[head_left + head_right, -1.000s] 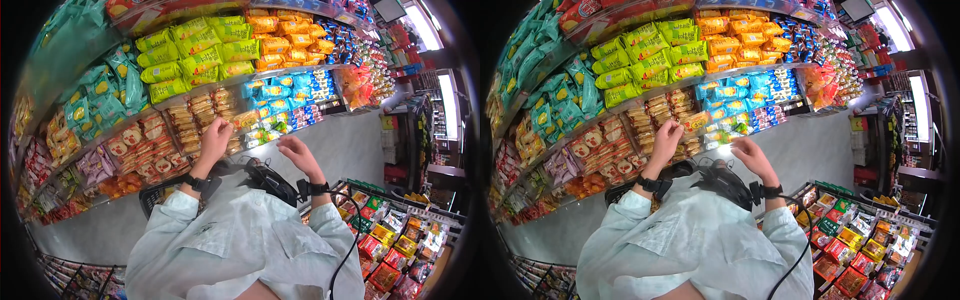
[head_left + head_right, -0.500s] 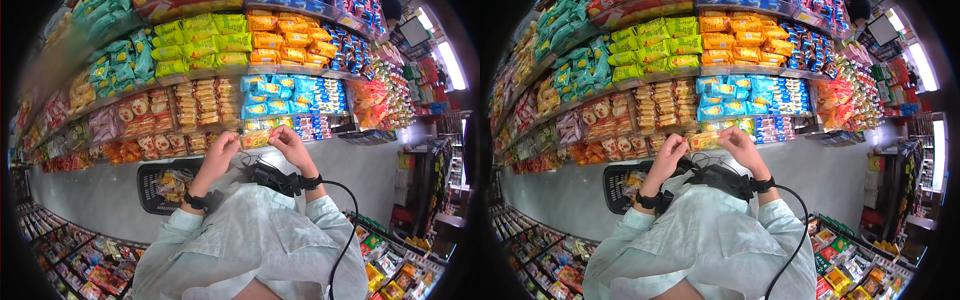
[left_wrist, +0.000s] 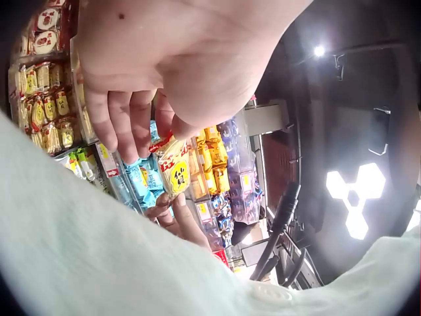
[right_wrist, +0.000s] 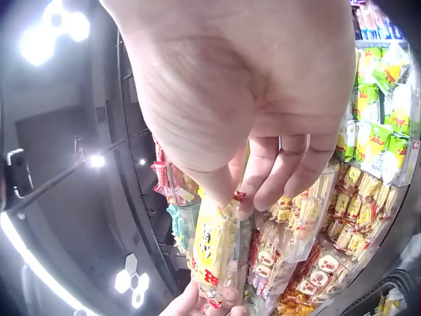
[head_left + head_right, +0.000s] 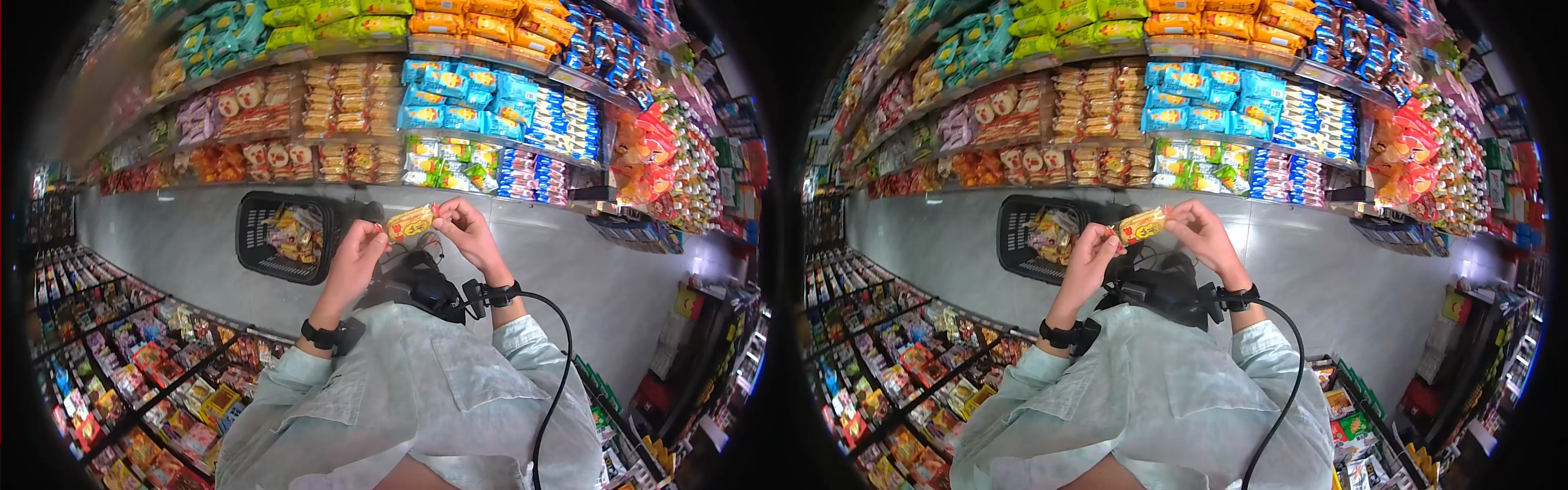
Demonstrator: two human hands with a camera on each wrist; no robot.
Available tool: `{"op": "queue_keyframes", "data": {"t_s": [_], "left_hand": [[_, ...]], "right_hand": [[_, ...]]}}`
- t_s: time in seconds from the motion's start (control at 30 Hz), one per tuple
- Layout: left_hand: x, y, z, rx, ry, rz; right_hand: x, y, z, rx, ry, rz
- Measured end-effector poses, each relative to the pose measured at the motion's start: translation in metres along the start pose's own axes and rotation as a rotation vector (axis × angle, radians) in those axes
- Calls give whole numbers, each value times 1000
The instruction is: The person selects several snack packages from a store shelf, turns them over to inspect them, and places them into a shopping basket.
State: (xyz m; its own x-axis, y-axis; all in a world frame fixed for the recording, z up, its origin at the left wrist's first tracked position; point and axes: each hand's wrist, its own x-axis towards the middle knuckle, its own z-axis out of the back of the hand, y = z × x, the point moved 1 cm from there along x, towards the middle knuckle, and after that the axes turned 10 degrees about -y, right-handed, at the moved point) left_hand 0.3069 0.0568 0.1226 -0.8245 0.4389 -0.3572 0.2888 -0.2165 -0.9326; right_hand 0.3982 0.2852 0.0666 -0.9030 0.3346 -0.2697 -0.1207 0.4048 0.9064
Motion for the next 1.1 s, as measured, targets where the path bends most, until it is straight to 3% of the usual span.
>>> {"op": "queue_keyframes", "data": {"t_s": [0.23,0.37,0.57,0.73,0.83,0.97,1.1], "left_hand": [[-29,18,20,-64,-110,10],[-43,27,51,-85,-152,33],[-63,61,137,-244,-261,-42],[-88,92,230,-275,-514,-81],[-112,100,277,-349,-686,-27],[-128,122,327,-414,-785,10],[-124,135,347,-375,-777,42]], "right_hand": [[-9,-14,-27,-4,81,-174],[-4,-22,-62,-128,132,-126],[5,-38,-153,-317,288,-84],[4,-63,-249,-547,501,-149],[-2,-83,-296,-703,455,-91],[6,-89,-329,-866,524,-161],[19,-92,-334,-826,617,-255]]}}
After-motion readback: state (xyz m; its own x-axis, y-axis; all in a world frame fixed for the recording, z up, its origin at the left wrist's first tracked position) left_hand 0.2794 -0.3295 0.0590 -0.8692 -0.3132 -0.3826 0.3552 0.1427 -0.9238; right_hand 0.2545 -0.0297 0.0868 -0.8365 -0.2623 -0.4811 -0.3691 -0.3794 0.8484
